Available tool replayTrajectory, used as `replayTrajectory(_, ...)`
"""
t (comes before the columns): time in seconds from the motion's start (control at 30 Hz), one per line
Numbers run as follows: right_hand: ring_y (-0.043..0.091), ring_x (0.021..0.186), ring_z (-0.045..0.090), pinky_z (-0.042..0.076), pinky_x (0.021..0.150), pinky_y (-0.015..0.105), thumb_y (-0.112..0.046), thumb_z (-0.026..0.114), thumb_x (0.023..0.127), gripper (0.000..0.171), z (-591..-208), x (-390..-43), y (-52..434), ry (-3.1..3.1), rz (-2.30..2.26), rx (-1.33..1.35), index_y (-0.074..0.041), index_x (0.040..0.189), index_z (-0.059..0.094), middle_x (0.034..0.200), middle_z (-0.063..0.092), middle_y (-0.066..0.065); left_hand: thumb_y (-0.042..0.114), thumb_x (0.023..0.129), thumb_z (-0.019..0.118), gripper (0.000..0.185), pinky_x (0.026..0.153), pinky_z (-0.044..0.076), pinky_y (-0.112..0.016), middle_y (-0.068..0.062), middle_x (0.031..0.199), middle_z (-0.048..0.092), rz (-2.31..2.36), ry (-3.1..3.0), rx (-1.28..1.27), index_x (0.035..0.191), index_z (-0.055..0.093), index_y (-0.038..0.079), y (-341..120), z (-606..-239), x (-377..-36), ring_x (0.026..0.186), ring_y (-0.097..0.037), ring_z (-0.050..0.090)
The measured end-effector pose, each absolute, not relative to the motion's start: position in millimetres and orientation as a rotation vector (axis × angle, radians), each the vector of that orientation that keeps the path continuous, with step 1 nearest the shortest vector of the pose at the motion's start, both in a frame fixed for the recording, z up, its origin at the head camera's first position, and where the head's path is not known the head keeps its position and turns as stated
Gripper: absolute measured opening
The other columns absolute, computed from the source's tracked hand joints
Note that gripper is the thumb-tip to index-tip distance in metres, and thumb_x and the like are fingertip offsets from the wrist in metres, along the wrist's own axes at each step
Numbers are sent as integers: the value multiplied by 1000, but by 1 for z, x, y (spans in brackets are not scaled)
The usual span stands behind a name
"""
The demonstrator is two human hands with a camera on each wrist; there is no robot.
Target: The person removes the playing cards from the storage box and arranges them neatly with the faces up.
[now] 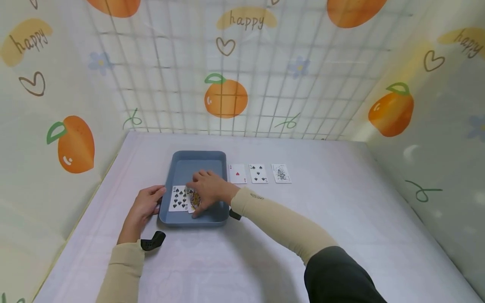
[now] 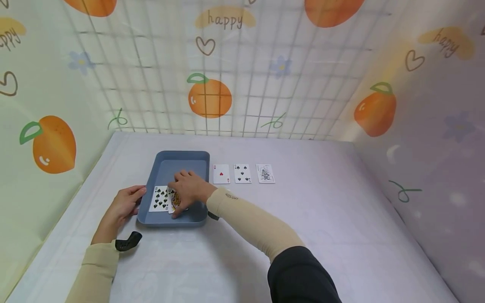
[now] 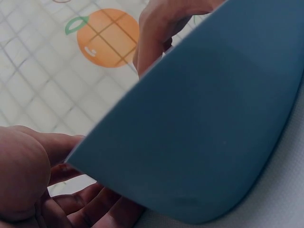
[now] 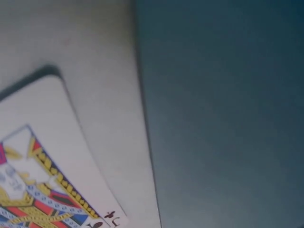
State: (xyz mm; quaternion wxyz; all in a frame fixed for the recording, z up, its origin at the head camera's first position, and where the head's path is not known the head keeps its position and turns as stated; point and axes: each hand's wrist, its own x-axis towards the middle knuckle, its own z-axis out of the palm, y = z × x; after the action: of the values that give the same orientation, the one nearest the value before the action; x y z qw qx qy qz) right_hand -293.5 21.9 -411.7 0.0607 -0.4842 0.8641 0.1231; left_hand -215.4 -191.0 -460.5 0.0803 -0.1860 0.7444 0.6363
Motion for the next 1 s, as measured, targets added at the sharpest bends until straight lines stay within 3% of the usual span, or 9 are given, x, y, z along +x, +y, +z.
replayTrajectory(1.0, 19, 119, 39, 36, 101, 38, -76, 73, 67, 97, -420, -300, 20, 2597, 202, -1367, -22, 145, 50, 135, 47, 4, 26, 104, 51, 45, 68, 56, -27, -19, 134, 57, 1900, 2236, -584, 145, 49, 5, -190, -461, -217, 99, -19, 60)
